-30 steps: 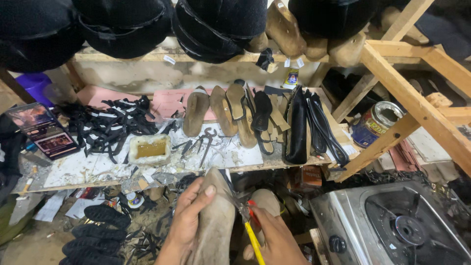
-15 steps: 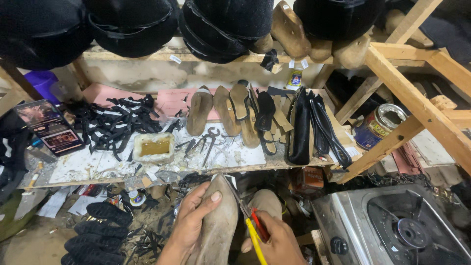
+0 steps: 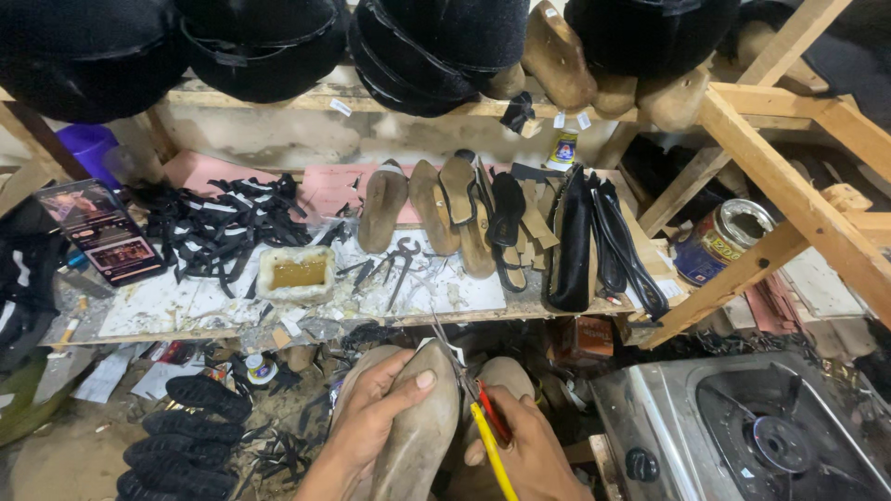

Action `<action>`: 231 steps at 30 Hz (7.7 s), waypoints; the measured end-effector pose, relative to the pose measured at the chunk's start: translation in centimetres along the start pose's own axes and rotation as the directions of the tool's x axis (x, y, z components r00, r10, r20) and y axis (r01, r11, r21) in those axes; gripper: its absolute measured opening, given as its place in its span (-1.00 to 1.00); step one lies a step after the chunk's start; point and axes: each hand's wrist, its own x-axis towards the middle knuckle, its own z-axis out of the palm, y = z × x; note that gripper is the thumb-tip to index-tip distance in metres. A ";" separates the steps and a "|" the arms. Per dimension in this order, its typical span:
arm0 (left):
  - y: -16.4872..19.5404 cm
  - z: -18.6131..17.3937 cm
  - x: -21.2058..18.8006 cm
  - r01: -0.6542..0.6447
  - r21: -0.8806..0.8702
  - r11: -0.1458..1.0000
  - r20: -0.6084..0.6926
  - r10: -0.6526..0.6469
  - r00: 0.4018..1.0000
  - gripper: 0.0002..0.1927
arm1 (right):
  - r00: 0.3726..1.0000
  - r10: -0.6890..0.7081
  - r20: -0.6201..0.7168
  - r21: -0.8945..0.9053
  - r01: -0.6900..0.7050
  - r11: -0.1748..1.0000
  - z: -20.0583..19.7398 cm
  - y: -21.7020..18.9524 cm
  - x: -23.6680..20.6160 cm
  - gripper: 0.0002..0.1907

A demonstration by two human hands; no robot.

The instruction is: The person trims excess material from the edge of a black shoe upper with a knife, then attaches and presses a small black decorative bow onto the toe of the shoe. They then handle tan shoe soles, trim and fit them, and place finished shoes on the shelf.

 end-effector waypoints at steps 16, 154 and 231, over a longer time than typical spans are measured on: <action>-0.3 -0.6 0.3 0.137 0.314 0.939 0.171 -0.198 0.965 -0.05 | 0.998 -0.052 -0.026 0.314 0.057 0.948 0.4 -0.9 3.9 -0.60; -1.6 0.8 7.5 -0.192 0.329 0.925 0.009 0.200 0.980 -0.60 | 0.415 0.675 -0.610 0.784 0.436 0.441 -19.3 9.8 -12.0 -0.48; -9.0 -12.0 2.2 -0.097 0.366 0.926 0.025 0.095 0.995 -0.41 | 0.983 0.166 0.081 -0.338 -0.130 0.932 -1.9 13.5 1.0 -0.10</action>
